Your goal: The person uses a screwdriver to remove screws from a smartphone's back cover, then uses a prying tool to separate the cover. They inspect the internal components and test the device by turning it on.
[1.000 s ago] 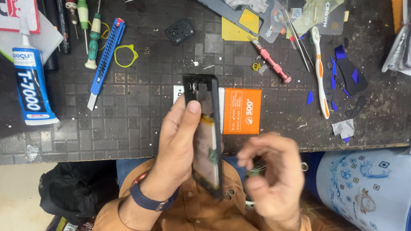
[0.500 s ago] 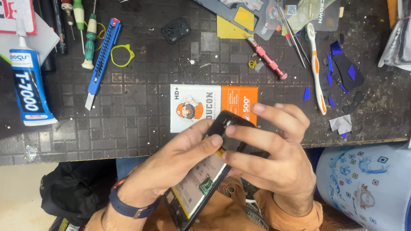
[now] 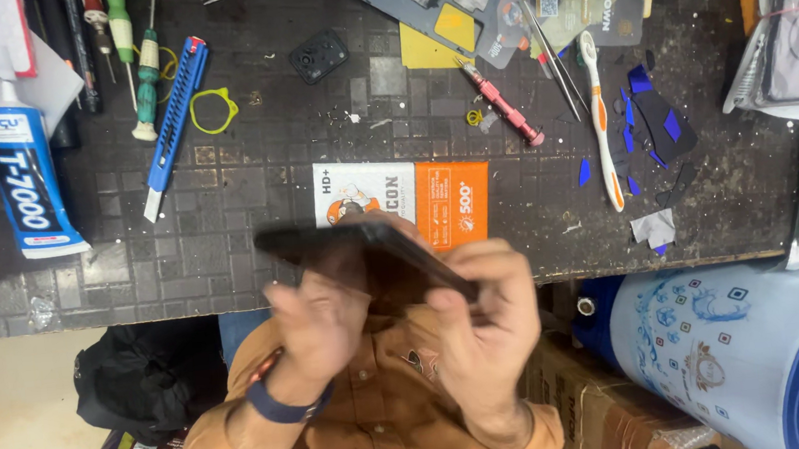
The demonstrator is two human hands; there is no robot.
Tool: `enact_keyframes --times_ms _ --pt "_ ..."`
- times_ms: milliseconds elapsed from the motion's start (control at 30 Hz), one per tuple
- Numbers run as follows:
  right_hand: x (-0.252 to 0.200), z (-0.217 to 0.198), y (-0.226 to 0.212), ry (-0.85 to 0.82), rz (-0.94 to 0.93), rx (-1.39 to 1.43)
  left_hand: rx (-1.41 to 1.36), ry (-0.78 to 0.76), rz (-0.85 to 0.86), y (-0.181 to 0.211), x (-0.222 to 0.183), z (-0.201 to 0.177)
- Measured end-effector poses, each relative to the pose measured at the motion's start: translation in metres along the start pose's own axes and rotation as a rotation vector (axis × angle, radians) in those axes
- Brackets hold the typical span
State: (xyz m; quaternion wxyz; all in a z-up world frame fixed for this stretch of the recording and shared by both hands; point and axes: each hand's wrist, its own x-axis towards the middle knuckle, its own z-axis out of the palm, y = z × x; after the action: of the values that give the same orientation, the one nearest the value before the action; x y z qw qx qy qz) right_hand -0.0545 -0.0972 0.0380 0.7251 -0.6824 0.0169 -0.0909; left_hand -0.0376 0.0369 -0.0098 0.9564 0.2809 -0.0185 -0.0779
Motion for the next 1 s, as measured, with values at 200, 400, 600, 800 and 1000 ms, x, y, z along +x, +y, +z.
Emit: enact_keyframes --times_ms 200,400,600,800,1000 --pt "-0.002 -0.013 -0.015 -0.177 0.087 -0.263 0.138 0.306 0.091 -0.023 0.015 -0.010" --pt "0.007 -0.029 -0.012 -0.199 0.304 -0.096 0.118 0.282 0.068 -0.016 0.029 -0.008" --pt "0.012 -0.039 -0.004 -0.205 0.373 -0.130 0.176 0.249 0.033 -0.011 0.033 -0.005" --pt "0.023 -0.048 0.001 -0.276 0.421 -0.104 0.161 0.232 -0.003 -0.009 0.034 -0.004" --pt "0.028 -0.051 0.007 -0.326 0.455 0.018 0.149 0.237 -0.013 -0.008 0.034 -0.005"
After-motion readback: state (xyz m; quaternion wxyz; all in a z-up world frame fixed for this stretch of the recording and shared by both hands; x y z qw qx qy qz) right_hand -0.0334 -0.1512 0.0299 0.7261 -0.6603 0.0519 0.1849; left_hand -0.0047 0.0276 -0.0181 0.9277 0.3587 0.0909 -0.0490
